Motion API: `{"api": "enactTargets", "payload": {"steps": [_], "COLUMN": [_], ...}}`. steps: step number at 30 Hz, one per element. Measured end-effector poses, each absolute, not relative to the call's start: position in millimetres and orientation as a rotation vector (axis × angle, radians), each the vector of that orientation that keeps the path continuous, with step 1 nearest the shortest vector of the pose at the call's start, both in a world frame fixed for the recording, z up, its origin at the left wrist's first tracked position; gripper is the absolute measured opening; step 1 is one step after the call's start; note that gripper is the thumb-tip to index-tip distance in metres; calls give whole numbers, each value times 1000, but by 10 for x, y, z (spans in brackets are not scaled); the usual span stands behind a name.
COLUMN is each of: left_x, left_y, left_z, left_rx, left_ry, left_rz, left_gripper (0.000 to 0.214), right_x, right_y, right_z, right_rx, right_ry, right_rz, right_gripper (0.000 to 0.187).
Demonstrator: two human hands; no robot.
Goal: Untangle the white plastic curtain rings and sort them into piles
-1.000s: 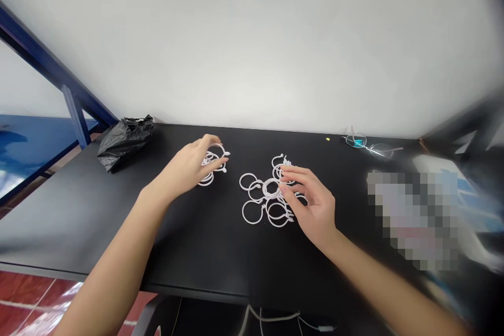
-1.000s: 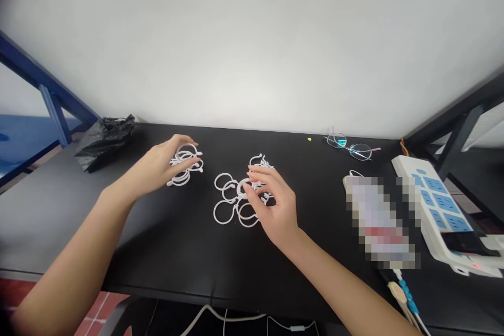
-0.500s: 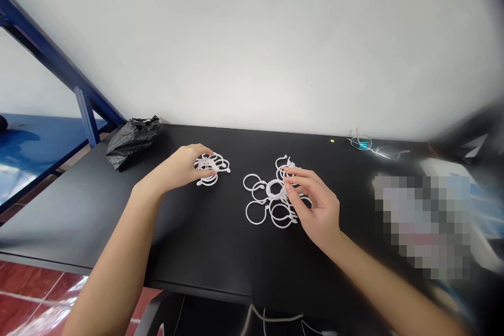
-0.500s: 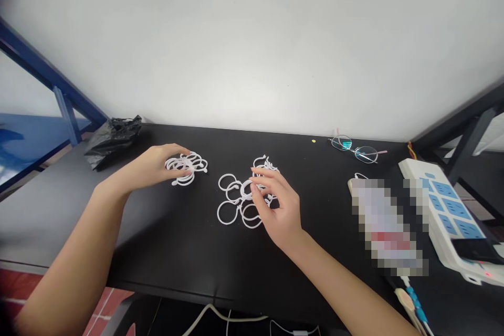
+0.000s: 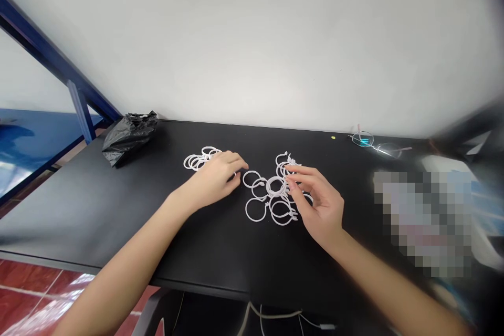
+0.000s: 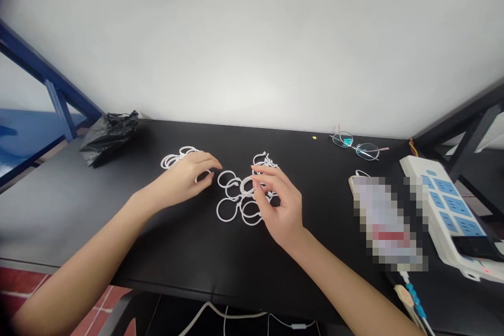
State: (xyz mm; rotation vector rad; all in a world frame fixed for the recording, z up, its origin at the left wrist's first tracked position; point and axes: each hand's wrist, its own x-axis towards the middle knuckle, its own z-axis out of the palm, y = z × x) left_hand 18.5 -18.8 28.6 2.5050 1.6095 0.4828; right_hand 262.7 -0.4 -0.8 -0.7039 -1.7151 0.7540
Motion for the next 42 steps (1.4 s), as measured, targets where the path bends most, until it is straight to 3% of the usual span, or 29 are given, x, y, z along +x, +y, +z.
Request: {"api": "enactTargets", "payload": {"steps": [5, 11, 19, 35, 42], "left_x": [325, 236, 175, 268, 439], "left_y": [-205, -191, -196, -214, -270], "left_z": [120, 128, 221, 111, 166], "left_rx": [2580, 2556, 2490, 2364, 2328], "left_ry": [1560, 1604, 1678, 1580, 1349], "left_rz": [317, 279, 152, 553, 961], "left_gripper": [41, 24, 30, 8, 19], "right_x": [2629, 2630, 2627, 2625, 2620], "right_y": [9, 10, 5, 9, 21], "right_z": [-3, -3, 9, 15, 27], "right_rx": [-698, -700, -712, -711, -743], "right_ry": [-1712, -1706, -1717, -1718, -1714], "right_rz": [757, 747, 744, 723, 699], "right_gripper": [25, 26, 22, 21, 16]}}
